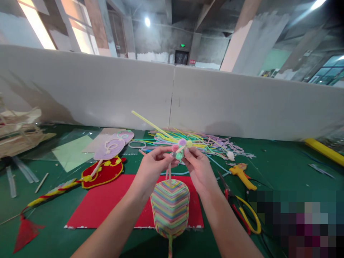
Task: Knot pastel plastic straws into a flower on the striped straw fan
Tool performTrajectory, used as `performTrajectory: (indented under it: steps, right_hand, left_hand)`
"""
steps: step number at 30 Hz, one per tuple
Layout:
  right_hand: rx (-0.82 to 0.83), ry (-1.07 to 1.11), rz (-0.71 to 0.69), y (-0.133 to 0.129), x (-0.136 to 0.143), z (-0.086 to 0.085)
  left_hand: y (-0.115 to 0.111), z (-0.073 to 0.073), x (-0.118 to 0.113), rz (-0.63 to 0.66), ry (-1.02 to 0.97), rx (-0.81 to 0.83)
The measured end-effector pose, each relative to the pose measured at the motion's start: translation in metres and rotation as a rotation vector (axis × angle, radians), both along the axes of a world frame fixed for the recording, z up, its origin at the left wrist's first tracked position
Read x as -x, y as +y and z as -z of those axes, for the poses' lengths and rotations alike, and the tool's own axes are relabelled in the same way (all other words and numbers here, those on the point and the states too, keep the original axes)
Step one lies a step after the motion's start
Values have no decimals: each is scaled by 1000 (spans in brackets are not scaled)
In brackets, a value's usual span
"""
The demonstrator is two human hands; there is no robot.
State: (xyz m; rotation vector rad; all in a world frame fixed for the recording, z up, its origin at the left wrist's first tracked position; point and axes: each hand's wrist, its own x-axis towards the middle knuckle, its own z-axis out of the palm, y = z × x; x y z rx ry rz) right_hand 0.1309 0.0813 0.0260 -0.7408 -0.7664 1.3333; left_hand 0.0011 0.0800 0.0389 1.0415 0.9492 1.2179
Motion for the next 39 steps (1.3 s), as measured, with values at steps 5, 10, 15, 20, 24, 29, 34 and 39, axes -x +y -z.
performTrajectory:
  steps: [5, 10, 15, 20, 24, 29, 34, 39]
  right_hand:
    - [71, 66, -74, 0, 0, 0]
    - [16, 54, -12, -1, 4, 1]
    - [51, 72, -38, 0, 4, 1]
    - [160, 82, -144, 1, -2, -2]
    - [193, 70, -184, 2, -5, -3]
    - [220, 82, -190, 4, -6, 0]
    - [196, 68, -255, 5, -10, 2]
    - [165, -7, -372, 5, -19, 0]
  left_hand:
    - [-3, -1, -1, -89, 198, -212]
    - [-3, 2, 0, -92, 218, -219]
    - [2, 4, 2, 1, 109, -90]
    - [7, 0, 7, 21, 171, -110]
    - [12, 0, 13, 77, 207, -135]
    - [16, 4, 16, 100, 254, -135]
    - [15, 4, 15, -66, 359, -346]
    - [14, 3, 16, -48, 498, -448]
